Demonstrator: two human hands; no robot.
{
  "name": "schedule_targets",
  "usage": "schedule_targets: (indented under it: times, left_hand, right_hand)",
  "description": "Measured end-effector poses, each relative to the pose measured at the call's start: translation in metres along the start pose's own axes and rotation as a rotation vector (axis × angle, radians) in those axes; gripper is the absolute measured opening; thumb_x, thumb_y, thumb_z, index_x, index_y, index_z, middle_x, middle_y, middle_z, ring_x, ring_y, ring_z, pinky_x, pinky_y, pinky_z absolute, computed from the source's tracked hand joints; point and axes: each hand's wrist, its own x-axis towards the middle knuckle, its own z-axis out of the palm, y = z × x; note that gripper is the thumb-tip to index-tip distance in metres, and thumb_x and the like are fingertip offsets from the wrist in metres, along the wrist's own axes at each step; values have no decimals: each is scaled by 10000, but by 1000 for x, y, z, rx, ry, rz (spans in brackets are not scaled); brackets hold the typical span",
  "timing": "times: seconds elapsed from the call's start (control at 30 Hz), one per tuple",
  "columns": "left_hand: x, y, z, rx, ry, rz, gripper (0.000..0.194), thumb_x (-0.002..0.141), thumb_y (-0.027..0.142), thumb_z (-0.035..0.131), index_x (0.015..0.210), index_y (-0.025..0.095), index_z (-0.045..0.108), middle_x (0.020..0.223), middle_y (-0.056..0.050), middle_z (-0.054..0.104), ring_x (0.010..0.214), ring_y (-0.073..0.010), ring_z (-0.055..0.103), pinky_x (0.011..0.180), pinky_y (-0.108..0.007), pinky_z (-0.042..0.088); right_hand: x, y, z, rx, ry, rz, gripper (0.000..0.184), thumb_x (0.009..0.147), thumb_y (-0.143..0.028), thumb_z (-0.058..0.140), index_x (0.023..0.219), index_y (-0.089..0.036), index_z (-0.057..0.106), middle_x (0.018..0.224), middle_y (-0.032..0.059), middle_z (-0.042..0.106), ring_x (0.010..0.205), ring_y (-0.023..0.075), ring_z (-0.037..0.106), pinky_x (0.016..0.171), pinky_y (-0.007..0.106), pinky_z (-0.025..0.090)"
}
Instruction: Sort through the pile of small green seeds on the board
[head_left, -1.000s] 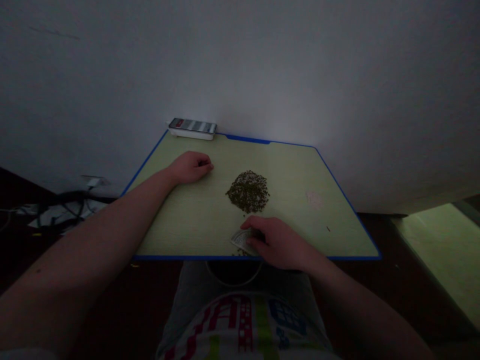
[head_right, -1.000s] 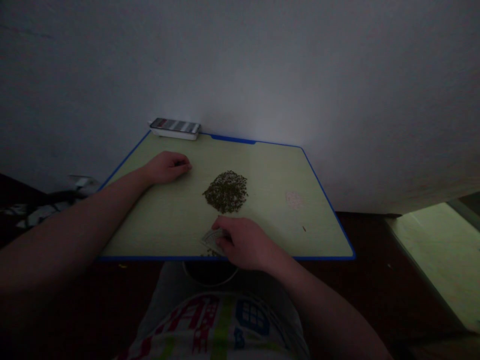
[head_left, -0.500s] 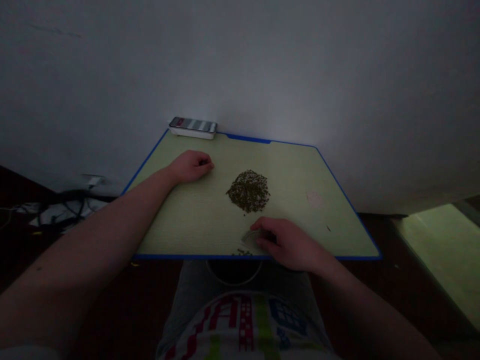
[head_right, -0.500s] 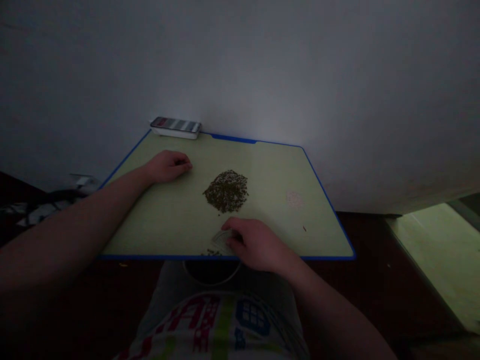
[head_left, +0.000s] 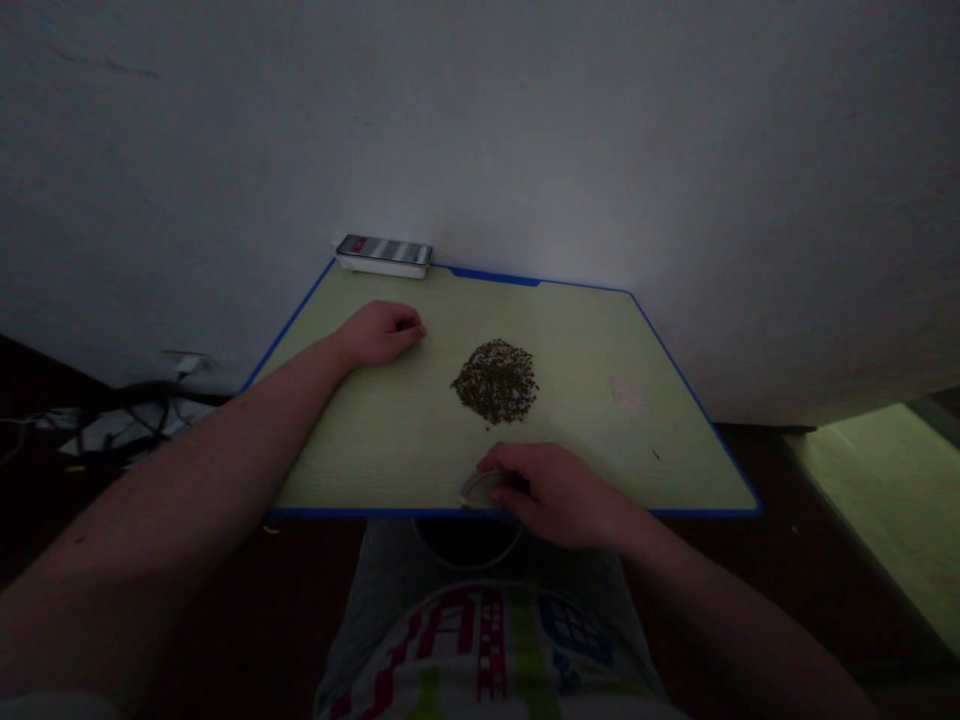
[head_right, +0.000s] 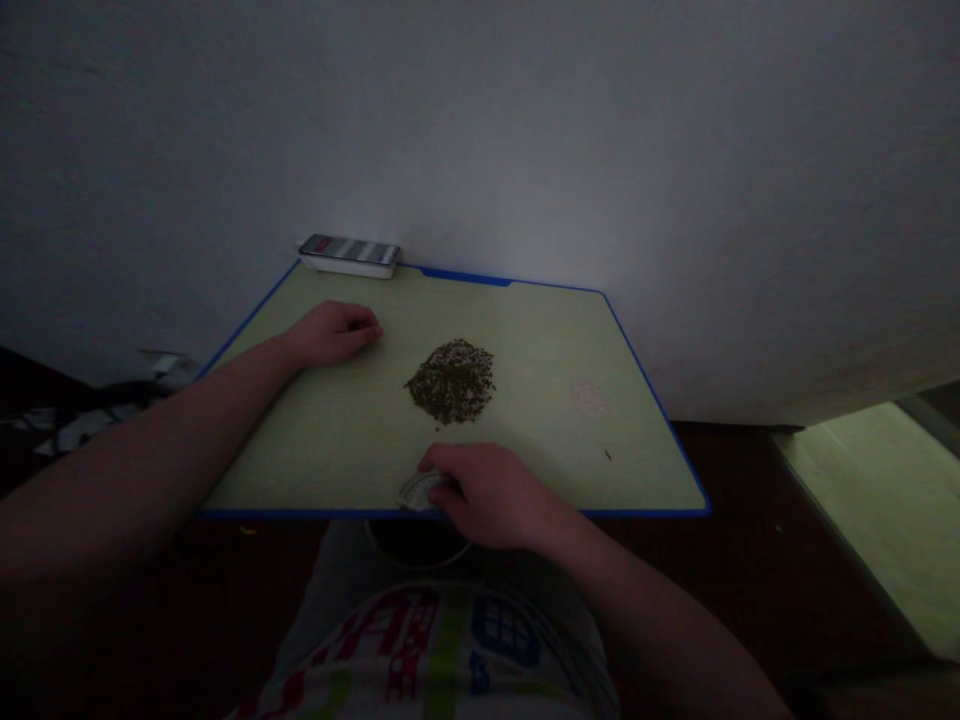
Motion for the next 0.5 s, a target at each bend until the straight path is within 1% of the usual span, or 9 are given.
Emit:
schedule_targets:
  times: [0.27,0.5]
  left_hand:
    - [0,0,0,-25,-1,4,358,793,433,470,802,135,669,638,-24,600,578,-130,489,563,-259,337]
    - [0,0,0,4,-1,-4,363,791,433,464,796,134,670,629,-29,590,587,-138,485,570,-265,341]
  right_hand:
    - [2,8,-6,30,-7,1,192,828,-178,552,1007,-204,618,822,18,675,711,139,579,619,243,357]
    - [17,-1,-5,-32,-72,-84,242,827,-197,571,1062,-206,627,844,37,682,736,151,584,644,249,366]
